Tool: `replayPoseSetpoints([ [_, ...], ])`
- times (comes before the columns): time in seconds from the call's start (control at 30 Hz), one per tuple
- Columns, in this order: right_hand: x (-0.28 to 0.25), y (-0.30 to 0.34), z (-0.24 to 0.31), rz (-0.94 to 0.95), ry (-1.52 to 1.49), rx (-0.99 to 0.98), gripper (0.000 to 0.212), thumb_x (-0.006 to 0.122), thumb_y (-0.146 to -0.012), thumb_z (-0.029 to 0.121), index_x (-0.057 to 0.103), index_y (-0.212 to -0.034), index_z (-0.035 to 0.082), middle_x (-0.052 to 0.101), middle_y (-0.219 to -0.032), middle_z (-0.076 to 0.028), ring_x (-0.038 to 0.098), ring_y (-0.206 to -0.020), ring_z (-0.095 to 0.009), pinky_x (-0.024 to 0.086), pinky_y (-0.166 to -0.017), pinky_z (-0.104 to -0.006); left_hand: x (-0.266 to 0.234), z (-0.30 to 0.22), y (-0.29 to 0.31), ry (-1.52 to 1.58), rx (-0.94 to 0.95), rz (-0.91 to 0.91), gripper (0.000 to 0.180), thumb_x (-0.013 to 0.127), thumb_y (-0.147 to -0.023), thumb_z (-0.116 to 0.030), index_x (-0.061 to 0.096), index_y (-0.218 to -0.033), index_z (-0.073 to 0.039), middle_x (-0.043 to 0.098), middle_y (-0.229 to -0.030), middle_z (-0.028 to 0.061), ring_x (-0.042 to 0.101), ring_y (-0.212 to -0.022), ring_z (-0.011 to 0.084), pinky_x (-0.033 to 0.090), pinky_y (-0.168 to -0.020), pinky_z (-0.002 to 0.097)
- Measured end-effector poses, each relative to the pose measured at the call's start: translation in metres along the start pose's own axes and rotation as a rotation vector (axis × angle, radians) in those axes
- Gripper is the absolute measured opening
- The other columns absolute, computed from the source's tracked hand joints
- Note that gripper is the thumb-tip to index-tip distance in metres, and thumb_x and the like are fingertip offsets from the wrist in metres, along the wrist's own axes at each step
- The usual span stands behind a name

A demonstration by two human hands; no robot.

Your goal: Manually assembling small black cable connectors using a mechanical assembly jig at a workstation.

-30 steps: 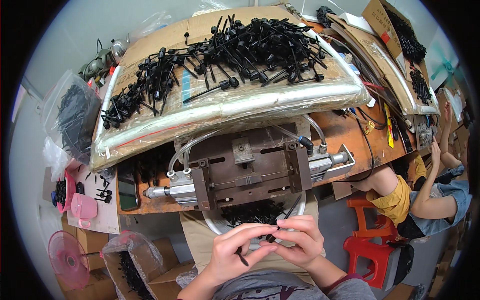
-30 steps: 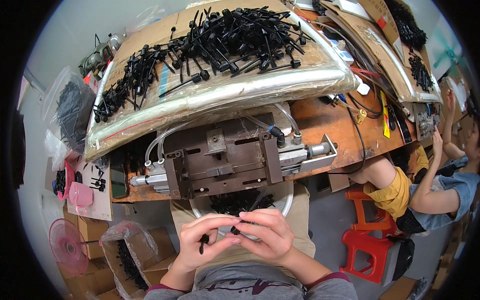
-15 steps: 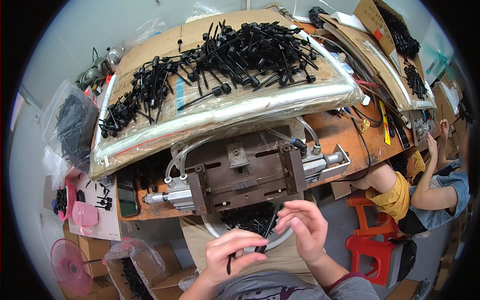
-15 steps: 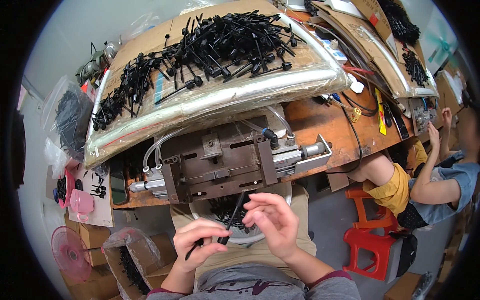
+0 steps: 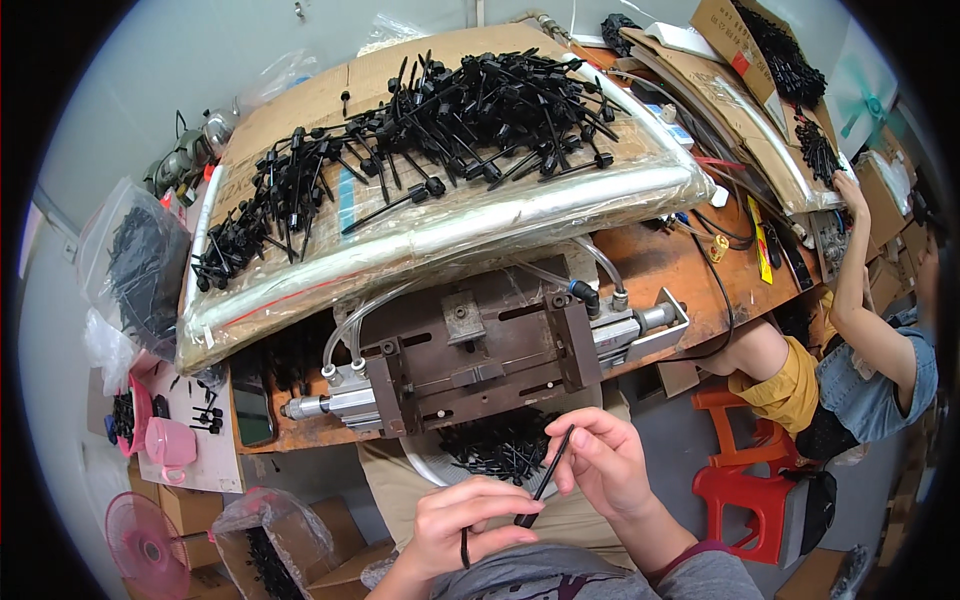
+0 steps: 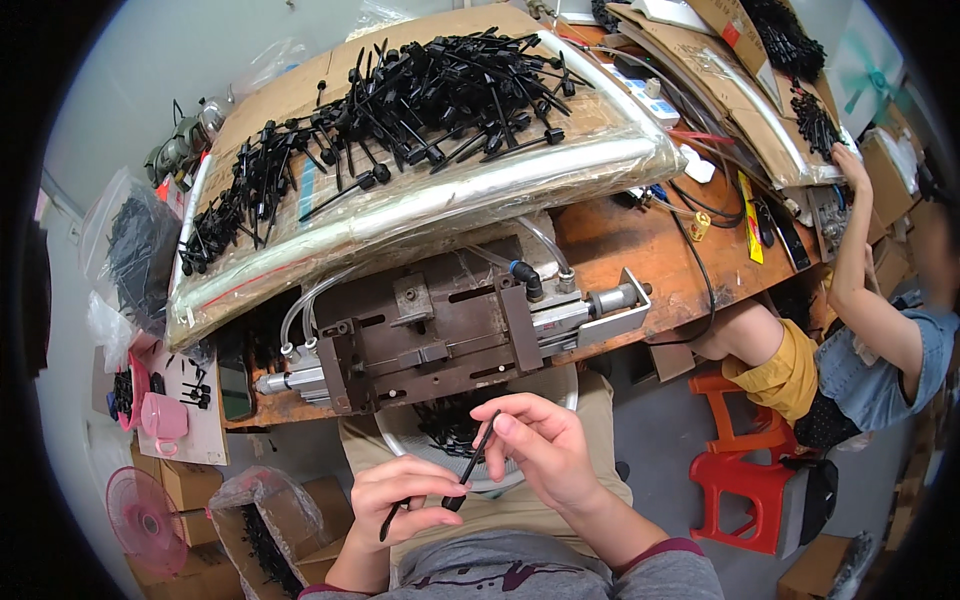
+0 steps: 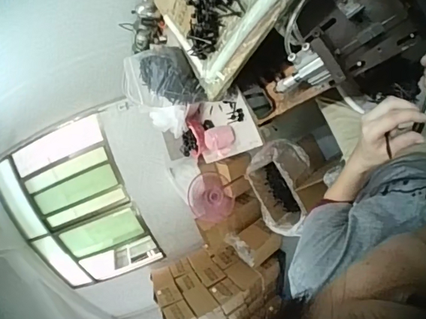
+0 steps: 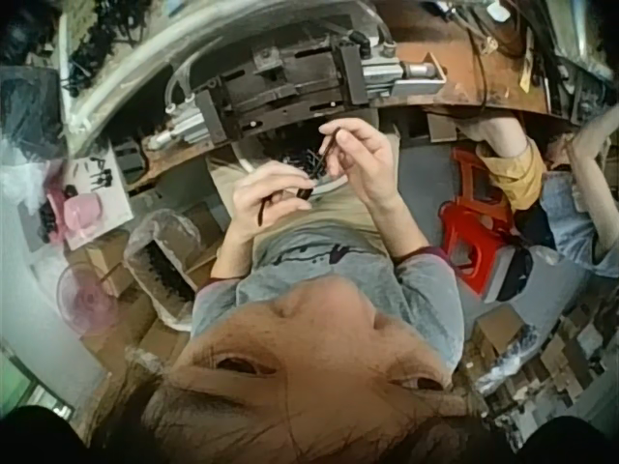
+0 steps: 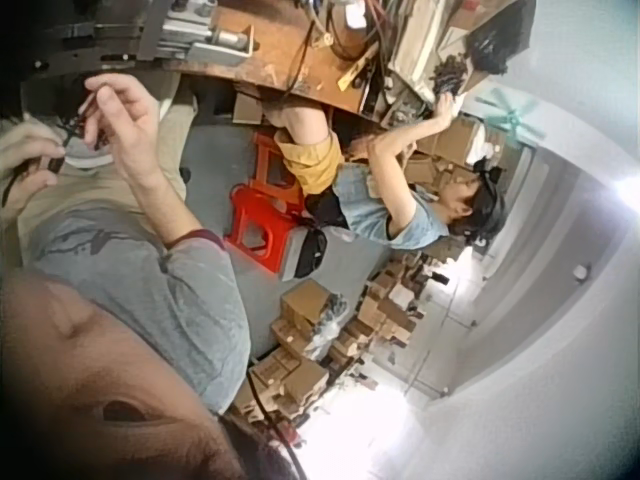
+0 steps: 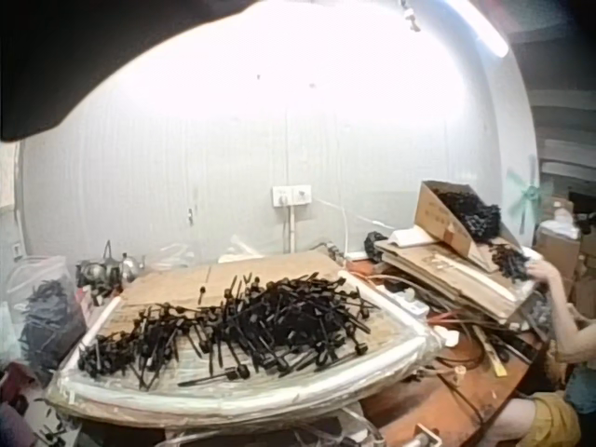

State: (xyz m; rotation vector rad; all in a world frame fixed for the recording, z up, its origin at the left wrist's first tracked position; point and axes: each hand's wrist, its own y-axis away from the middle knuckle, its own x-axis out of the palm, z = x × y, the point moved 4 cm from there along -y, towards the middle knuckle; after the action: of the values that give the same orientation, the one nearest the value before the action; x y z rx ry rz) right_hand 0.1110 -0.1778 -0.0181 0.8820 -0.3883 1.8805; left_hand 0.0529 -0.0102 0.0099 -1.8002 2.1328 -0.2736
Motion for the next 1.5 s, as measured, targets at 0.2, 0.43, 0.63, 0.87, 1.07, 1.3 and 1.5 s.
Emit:
replayPoseSetpoints([
  [0.2, -0.002, 0.001, 0.003, -0.004, 0.044, -0.051, 0.015, 0.058, -0.096, 0.008, 0.064, -0.102, -0.004, 0.066, -0.089, -0.012, 0.062, -0.064, -0.014, 0.051, -0.059, -0.0246, 0.002, -0.001, -0.002, -0.018, 0.057, 0.024, 0.034, 0.087, -0.066, -0.010, 0.074, -0.097, -0.004, 0.072, -0.090, 0.0085, 0.064, -0.066, 0.0131, 0.046, -0.049, 0.0226],
  [0.43, -0.002, 0.002, 0.008, -0.057, 0.200, -0.134, 0.010, 0.060, -0.095, 0.005, 0.064, -0.096, -0.004, 0.067, -0.085, -0.011, 0.064, -0.063, -0.013, 0.051, -0.059, -0.0245, 0.003, 0.003, -0.001, -0.061, 0.120, 0.057, 0.027, 0.084, -0.067, -0.009, 0.075, -0.092, -0.005, 0.072, -0.089, 0.0077, 0.069, -0.068, 0.0165, 0.054, -0.057, 0.0255],
  [0.63, -0.002, 0.005, 0.006, -0.098, 0.228, -0.156, 0.010, 0.059, -0.095, 0.005, 0.064, -0.095, -0.004, 0.067, -0.084, -0.011, 0.065, -0.062, -0.013, 0.052, -0.059, -0.0249, 0.003, -0.002, -0.004, -0.108, 0.136, 0.074, 0.025, 0.082, -0.069, -0.009, 0.076, -0.093, -0.005, 0.072, -0.089, 0.0065, 0.067, -0.064, 0.0157, 0.053, -0.056, 0.0253],
  [0.87, -0.003, 0.006, 0.008, -0.101, 0.229, -0.203, 0.011, 0.058, -0.096, 0.007, 0.061, -0.096, -0.004, 0.067, -0.085, -0.013, 0.064, -0.061, -0.015, 0.052, -0.057, -0.0252, 0.002, -0.003, -0.006, -0.150, 0.124, 0.083, 0.026, 0.087, -0.064, -0.016, 0.077, -0.087, -0.007, 0.072, -0.083, 0.0055, 0.069, -0.065, 0.0151, 0.054, -0.055, 0.0241],
  [1.07, -0.008, 0.000, 0.019, -0.143, 0.194, -0.257, 0.016, 0.053, -0.099, 0.013, 0.055, -0.099, -0.003, 0.066, -0.084, -0.019, 0.064, -0.056, -0.020, 0.054, -0.054, -0.0282, -0.002, -0.001, 0.000, -0.097, 0.178, 0.079, 0.025, 0.083, -0.068, -0.012, 0.077, -0.092, -0.007, 0.071, -0.093, 0.0062, 0.067, -0.064, 0.0132, 0.052, -0.055, 0.0236],
  [1.3, 0.004, -0.007, -0.001, -0.109, 0.223, -0.146, 0.019, 0.049, -0.102, 0.018, 0.052, -0.097, -0.001, 0.066, -0.078, -0.019, 0.062, -0.053, -0.019, 0.052, -0.048, -0.0258, 0.000, -0.002, -0.005, -0.339, 0.197, 0.052, 0.025, 0.083, -0.064, -0.016, 0.077, -0.087, -0.007, 0.072, -0.106, 0.0117, 0.065, -0.059, 0.0114, 0.048, -0.051, 0.0215],
  [1.5, 0.006, -0.011, -0.003, -0.156, 0.261, -0.131, 0.023, 0.046, -0.103, 0.021, 0.050, -0.095, 0.000, 0.065, -0.073, -0.018, 0.058, -0.048, -0.015, 0.049, -0.043, -0.0224, 0.000, 0.001, -0.001, -0.435, 0.182, 0.052, 0.025, 0.081, -0.064, -0.016, 0.078, -0.088, -0.008, 0.072, -0.108, 0.0102, 0.064, -0.057, 0.0099, 0.045, -0.049, 0.0205],
])
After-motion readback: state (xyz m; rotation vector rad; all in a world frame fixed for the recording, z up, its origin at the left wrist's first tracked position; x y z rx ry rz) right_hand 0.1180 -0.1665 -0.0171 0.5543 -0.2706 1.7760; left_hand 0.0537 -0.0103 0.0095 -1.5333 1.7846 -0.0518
